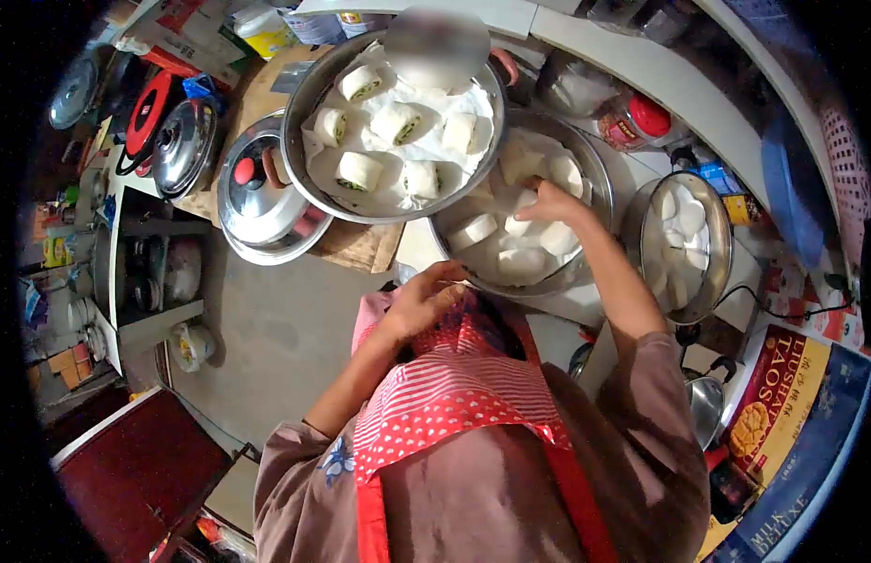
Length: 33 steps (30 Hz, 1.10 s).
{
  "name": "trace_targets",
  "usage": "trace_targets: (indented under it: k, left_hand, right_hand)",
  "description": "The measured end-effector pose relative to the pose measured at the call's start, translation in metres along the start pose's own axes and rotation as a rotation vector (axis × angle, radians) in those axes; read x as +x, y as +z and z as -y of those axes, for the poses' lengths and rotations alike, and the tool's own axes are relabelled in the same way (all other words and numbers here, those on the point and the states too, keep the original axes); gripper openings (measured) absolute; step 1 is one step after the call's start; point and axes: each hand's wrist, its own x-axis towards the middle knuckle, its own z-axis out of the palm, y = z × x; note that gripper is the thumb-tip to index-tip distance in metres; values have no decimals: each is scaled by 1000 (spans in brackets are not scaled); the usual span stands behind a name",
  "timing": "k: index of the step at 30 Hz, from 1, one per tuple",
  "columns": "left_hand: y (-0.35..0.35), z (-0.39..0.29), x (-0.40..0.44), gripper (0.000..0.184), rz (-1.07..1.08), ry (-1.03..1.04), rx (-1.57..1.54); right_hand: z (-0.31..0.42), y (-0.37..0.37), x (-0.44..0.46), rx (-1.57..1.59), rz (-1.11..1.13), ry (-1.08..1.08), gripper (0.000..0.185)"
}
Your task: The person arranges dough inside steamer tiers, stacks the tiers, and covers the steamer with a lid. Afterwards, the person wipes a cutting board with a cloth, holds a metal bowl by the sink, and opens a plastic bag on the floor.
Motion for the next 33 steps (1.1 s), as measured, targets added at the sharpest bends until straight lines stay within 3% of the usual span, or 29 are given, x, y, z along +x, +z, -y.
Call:
trace_targets:
  k: [3, 11, 13, 17, 19, 23, 29, 31, 33]
  left_hand:
    - [-1, -4, 0, 48, 7, -29, -51]
    - [-18, -21, 6, 47, 112, -27, -36]
    - [-23, -21, 8, 46, 135, -33, -29]
    - [-31, -23, 9, 45, 165, -23, 33]
    - [-34, -25, 9, 45, 174, -43, 37]
    - [-39, -19, 16, 44, 204, 0, 91]
    - [-41, -24, 15, 45, 210, -16, 63]
    - [-41, -22, 16, 44, 206, -11, 62]
    - [-43, -18, 18, 43, 200, 9, 48]
  right_hand:
    - [-10, 10, 6, 117, -35, 157, 75]
    - [-2, 22, -7, 237, -154, 202, 71]
    - [9, 23, -18, 337, -191, 75, 68]
    - [7, 34, -23, 371, -323, 117, 64]
    - [5, 32, -25, 614, -302, 226, 61]
    - [14, 24, -29, 756, -322, 271, 58]
    - [7, 23, -12, 411, -344, 429, 64]
    - [5, 26, -10, 50, -464, 312, 68]
    - [10, 29, -21, -29, -513, 297, 67]
